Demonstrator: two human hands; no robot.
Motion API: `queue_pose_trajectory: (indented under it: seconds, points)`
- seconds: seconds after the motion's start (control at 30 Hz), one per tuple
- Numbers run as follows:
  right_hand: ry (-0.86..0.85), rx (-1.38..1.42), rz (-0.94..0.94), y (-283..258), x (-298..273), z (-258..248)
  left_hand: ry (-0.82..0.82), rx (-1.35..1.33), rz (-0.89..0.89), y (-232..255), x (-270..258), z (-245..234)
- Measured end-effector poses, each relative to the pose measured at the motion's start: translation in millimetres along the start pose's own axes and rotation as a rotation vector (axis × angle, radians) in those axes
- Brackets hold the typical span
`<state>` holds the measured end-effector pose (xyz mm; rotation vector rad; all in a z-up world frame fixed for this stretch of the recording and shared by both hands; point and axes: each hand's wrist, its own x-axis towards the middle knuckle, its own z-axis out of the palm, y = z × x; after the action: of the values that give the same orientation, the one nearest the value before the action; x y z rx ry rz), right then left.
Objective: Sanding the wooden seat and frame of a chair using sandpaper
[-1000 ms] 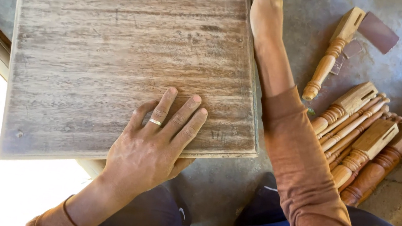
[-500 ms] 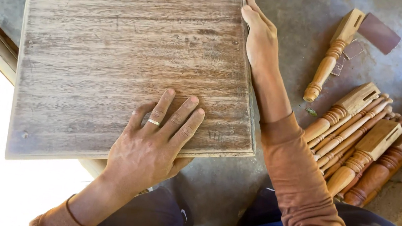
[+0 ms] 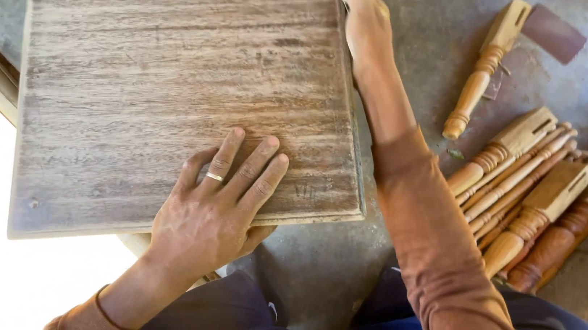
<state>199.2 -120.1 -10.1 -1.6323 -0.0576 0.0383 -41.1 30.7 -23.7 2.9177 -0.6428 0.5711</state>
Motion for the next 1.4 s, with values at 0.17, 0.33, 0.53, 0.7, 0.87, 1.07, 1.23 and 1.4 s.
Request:
queue_pose_trajectory:
  seconds: [0.17, 0.33, 0.53, 0.7, 0.87, 1.07, 1.23, 1.4]
  points:
    - [-0.049, -0.196, 0.019, -11.0, -14.3, 3.0, -0.002, 0.02, -0.006, -0.1, -2.3, 2.9]
    - [-0.136, -0.257, 0.013, -11.3, -12.0, 2.3, -0.003, 0.018, 0.015, 0.3, -1.6, 1.5]
    - [-0.175, -0.058, 0.08, -14.3, -11.7, 2.1, 0.008, 0.015, -0.005, -0.8, -1.5, 0.5]
    - [-0.054, -0.143, 0.125, -23.8, -2.0, 7.0, 0.011, 0.021, -0.008, 0.0, 0.0, 1.8]
    - [-0.158, -0.062, 0.006, 0.4, -4.9, -4.8, 0.019, -0.012, -0.003, 0.1, -1.5, -0.4]
    - [-0.069, -0.279, 0.088, -9.9, 6.3, 4.2, 0.014, -0.018, 0.015, 1.1, -2.2, -0.2]
    - [-0.144, -0.188, 0.027, -9.9, -15.8, -2.0, 0.008, -0.01, 0.01, -0.3, -1.5, -0.1]
    - [-0.141, 0.08, 0.05, -9.9, -44.9, -7.7, 0.003, 0.027, -0.007, 1.1, 0.7, 0.6]
